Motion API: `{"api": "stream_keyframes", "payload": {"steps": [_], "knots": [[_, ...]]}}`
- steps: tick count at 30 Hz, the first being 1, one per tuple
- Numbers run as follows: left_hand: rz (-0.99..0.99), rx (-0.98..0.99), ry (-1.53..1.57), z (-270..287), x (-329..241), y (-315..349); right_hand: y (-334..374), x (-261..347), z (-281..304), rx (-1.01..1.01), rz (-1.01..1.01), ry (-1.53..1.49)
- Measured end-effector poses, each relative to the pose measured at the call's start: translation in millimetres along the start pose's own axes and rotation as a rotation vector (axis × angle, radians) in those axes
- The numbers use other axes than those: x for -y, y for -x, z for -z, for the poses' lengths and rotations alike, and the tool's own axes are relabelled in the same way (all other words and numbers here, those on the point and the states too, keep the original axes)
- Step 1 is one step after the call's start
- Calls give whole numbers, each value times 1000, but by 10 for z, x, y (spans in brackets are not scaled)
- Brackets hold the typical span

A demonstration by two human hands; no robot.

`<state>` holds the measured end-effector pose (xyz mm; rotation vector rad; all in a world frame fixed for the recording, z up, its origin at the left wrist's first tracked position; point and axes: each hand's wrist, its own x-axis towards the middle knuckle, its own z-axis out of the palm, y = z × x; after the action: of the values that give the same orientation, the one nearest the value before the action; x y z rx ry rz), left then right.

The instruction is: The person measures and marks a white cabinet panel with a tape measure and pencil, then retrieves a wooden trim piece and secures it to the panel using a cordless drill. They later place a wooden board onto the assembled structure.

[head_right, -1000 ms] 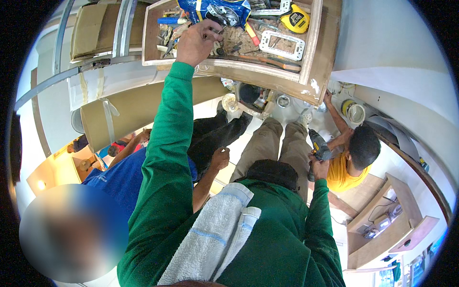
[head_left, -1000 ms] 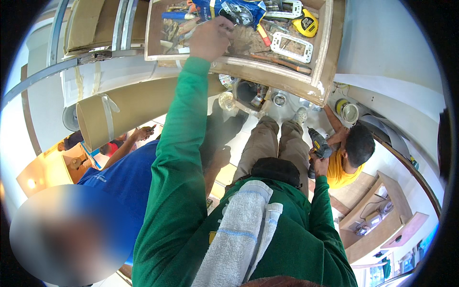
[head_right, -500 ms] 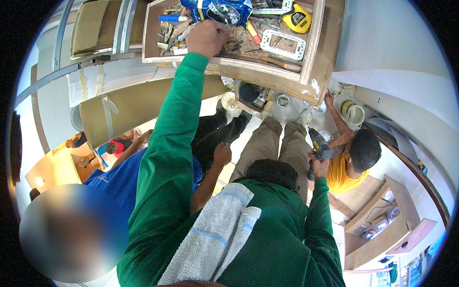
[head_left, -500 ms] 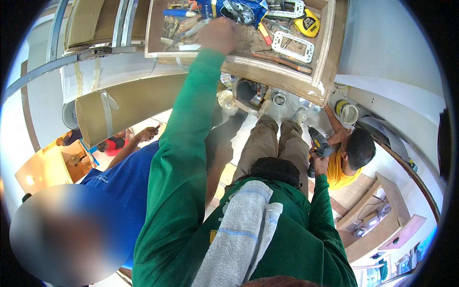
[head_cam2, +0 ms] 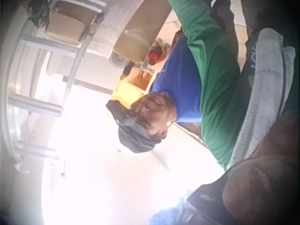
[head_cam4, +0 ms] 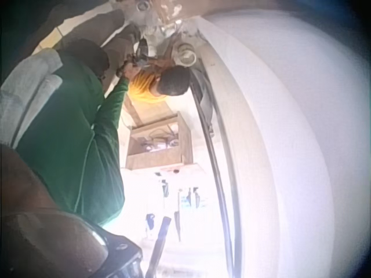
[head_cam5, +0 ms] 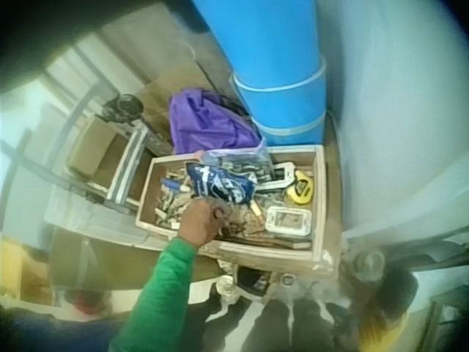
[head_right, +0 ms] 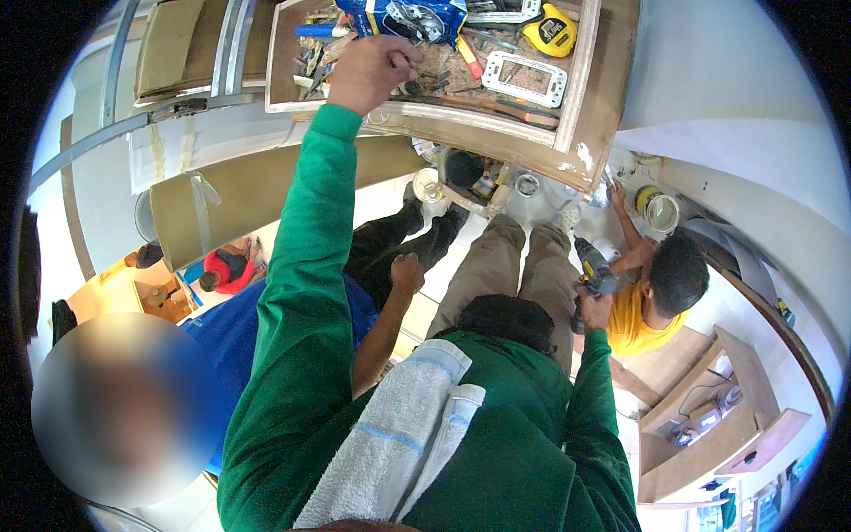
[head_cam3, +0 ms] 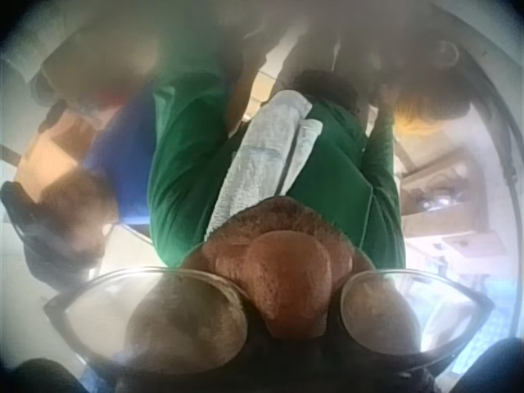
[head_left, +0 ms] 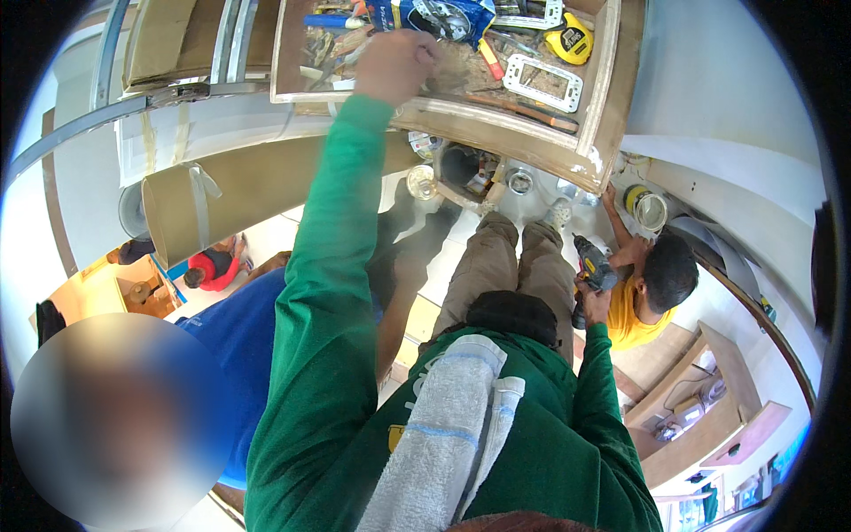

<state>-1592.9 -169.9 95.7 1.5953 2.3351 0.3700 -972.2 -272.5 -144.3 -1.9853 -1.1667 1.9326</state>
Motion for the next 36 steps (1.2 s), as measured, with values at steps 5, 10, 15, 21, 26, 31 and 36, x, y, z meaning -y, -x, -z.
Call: {"api": "stream_keyframes", "payload": {"steps": [5, 10, 15, 21, 26, 31, 36], "knots": [[-64, -15, -455, -270, -116, -65, -46, -43, 43, -2, 37, 67], [-122, 141, -636, -206, -262, -126, -67, -74, 89, 23, 26, 91], [-99, 125, -568, -112, -365, -146, -94, -150, 71, -5, 74, 32], [251, 74, 541, 160, -360, 114, -62, -60, 106, -11, 21, 154], [350, 99, 1232, 247, -657, 412, 54, 122, 63, -36, 81, 55], [306, 106, 1599, 190, -1044, 671, 77, 219, 118, -17, 202, 30], [238, 103, 1831, 76, -1333, 951, 53, 165, 252, 43, 105, 2]]}}
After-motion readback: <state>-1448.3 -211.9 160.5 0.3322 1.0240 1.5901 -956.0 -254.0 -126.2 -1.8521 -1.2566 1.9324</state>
